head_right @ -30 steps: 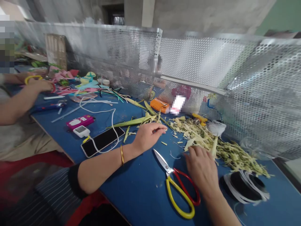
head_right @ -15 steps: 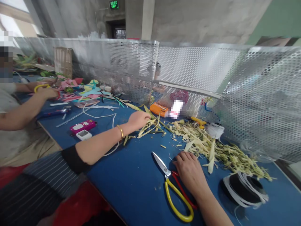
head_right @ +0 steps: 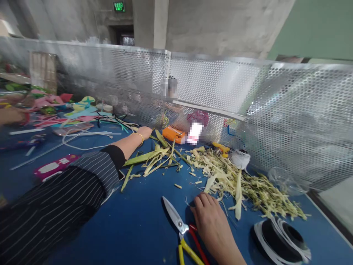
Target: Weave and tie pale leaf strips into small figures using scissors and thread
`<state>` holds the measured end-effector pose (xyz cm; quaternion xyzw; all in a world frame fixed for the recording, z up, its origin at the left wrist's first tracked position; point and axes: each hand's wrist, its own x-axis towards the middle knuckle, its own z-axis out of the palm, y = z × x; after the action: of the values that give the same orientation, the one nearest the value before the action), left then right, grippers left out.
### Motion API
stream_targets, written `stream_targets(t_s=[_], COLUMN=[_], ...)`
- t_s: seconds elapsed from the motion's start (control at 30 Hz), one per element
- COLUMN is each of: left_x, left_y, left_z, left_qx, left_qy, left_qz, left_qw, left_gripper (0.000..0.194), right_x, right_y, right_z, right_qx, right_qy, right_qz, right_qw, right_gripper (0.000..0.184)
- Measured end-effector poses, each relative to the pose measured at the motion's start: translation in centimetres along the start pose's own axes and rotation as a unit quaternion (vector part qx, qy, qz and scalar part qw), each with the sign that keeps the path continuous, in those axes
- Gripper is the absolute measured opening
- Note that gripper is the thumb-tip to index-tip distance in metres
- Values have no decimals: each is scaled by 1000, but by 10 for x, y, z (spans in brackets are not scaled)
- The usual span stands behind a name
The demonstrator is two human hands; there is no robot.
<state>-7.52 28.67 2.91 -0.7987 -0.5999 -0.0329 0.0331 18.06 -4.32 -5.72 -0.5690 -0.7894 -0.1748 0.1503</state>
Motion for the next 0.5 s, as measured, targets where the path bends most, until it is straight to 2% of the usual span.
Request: stream_targets(t_s=[0.13,0.23,0.33,0.37,0.4,0.5], left_x=[6,5,0,-2,-4,-14], left_y=[-2,-10,-22,-25,-28,-29], left_z=[18,16,-5,-16,-29,-73], left_qx=[17,25,30,30,29,20], left_qy=[-3,24,70,89,107,170], left_qz=[27,40,41,40,39,33], left_qw=[999,999,996,995,993,985], left_gripper=[37,38,36,28,24,28], right_x=[-1,-2,-2,-2,-2,-2], right_y=[1,2,2,2,3,3], right_z=[4,5,6,6,6,6], right_qx=[21,29,32,32,32,29], right_qy=[5,2,-8,-12,-15,-19], right_qz=[15,18,22,23,22,20], right_qw=[1000,999,999,999,999,999], right_gripper=[12,11,10,9,9,8])
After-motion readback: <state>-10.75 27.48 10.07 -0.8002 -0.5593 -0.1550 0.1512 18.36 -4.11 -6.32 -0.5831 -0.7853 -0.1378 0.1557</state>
